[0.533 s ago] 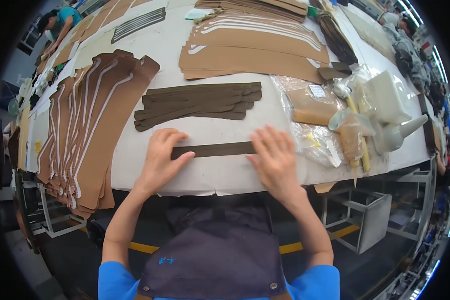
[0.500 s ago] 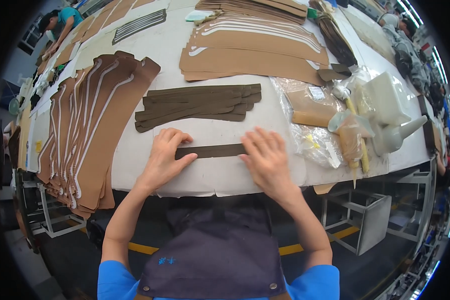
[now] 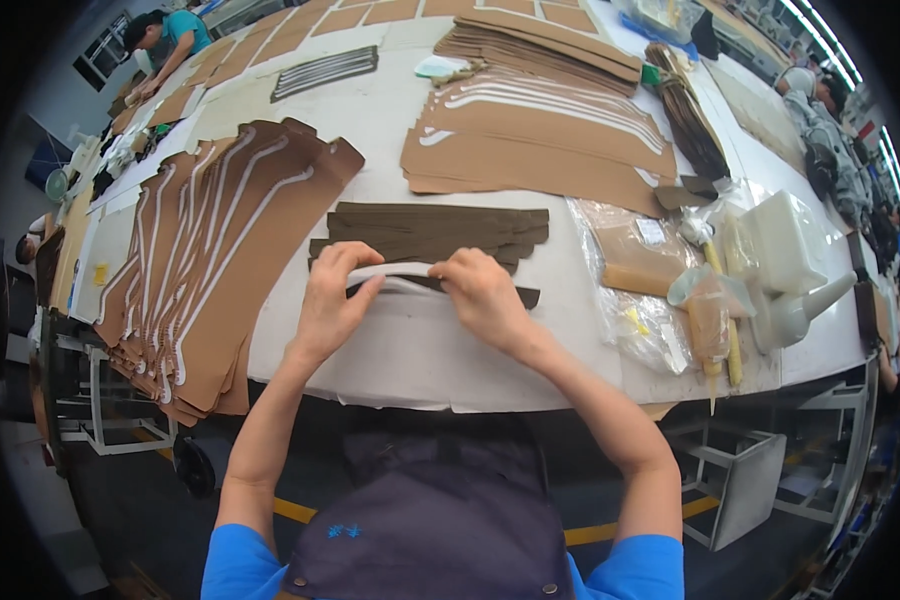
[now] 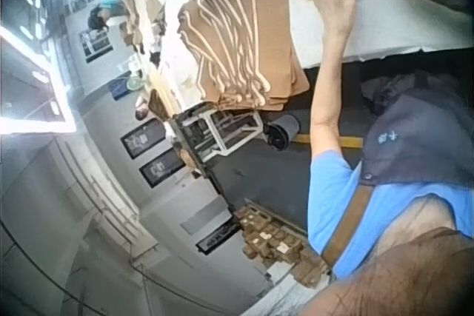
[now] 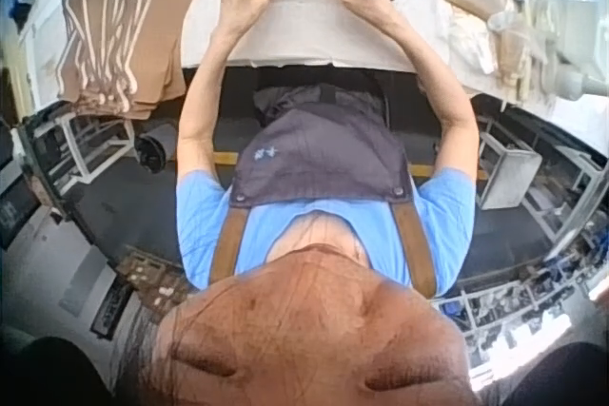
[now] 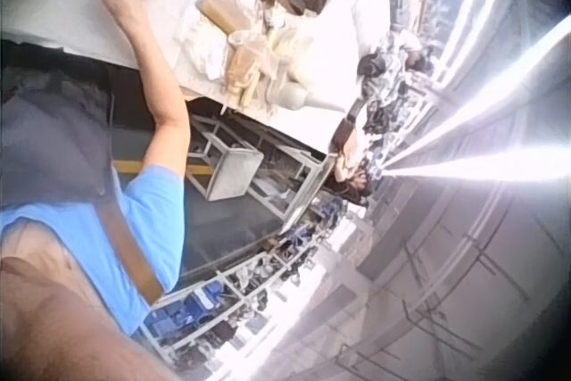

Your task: Manually folding and pressing thin leather strips to prepare them for assembly.

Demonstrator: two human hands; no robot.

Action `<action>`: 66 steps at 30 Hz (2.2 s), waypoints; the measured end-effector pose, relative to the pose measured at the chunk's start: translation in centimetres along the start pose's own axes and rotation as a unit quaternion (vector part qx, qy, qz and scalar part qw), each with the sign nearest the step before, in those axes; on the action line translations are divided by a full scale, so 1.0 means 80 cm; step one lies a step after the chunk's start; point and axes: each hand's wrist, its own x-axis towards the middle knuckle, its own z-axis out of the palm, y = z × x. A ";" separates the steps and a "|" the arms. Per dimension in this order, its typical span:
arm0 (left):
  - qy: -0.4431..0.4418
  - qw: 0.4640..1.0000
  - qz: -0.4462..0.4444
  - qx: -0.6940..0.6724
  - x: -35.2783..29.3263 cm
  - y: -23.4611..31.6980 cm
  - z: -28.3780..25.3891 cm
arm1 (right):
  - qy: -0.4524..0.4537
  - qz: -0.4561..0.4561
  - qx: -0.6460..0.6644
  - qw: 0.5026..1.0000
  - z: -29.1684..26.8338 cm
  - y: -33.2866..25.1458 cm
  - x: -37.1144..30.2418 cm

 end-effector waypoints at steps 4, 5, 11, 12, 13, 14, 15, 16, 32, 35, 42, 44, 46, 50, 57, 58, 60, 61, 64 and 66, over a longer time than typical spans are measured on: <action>0.053 0.987 0.106 -0.111 0.006 0.091 -0.045 | 0.030 -0.018 -0.091 0.995 -0.015 0.034 0.050; 0.054 0.976 0.200 -0.067 0.007 0.136 -0.077 | 0.028 -0.013 -0.097 0.995 -0.018 0.043 0.062; 0.058 0.962 0.052 -0.262 -0.017 0.254 -0.170 | -0.023 0.074 -0.032 0.996 -0.029 0.083 0.186; 0.032 0.948 -0.031 -0.316 -0.007 0.246 -0.171 | -0.014 0.056 -0.018 0.998 -0.025 0.115 0.215; 0.035 0.947 -0.039 -0.317 0.021 0.225 -0.172 | -0.013 0.066 -0.009 0.998 -0.029 0.140 0.256; 0.023 0.954 0.068 -0.292 0.063 0.196 -0.171 | -0.016 0.079 0.005 0.997 -0.028 0.165 0.297; 0.009 0.950 0.171 -0.261 0.090 0.168 -0.167 | -0.043 0.116 0.048 0.991 -0.024 0.170 0.342; 0.011 0.951 0.163 -0.264 0.103 0.153 -0.142 | -0.038 0.098 0.061 0.993 -0.022 0.195 0.384; -0.008 0.919 0.033 -0.393 0.108 -0.011 0.171 | 0.007 0.121 -0.142 0.982 0.115 0.383 0.736; -0.032 0.916 0.017 -0.400 0.114 -0.017 0.168 | -0.022 0.116 -0.125 0.985 0.110 0.387 0.743; -0.113 0.931 0.018 -0.347 0.135 -0.034 0.137 | -0.059 0.147 -0.046 0.986 0.091 0.371 0.742; -0.086 0.923 0.006 -0.374 0.137 -0.033 0.139 | -0.053 0.186 0.020 0.981 0.107 0.343 0.727; -0.100 0.922 -0.004 -0.374 0.132 -0.028 0.144 | 0.108 0.251 0.122 0.954 0.126 0.313 0.707; -0.073 0.914 -0.011 -0.400 0.118 -0.020 0.162 | 0.159 0.235 0.076 0.956 0.144 0.322 0.697; -0.026 0.887 -0.060 -0.457 0.101 -0.002 0.198 | 0.244 0.110 -0.167 0.949 0.201 0.297 0.687; -0.031 0.865 -0.084 -0.493 0.100 0.001 0.198 | 0.247 0.109 -0.164 0.949 0.197 0.292 0.688; -0.035 0.859 -0.090 -0.503 0.111 -0.009 0.172 | 0.277 0.072 -0.160 0.945 0.173 0.278 0.689; -0.035 0.852 -0.100 -0.512 0.122 -0.013 0.155 | 0.282 0.070 -0.155 0.944 0.163 0.262 0.691; -0.011 0.864 -0.122 -0.488 0.113 -0.015 0.187 | 0.271 -0.006 -0.166 0.948 0.104 0.199 0.686; -0.094 0.771 -0.239 -0.583 0.136 -0.017 0.155 | 0.245 -0.012 -0.191 0.950 0.049 0.149 0.667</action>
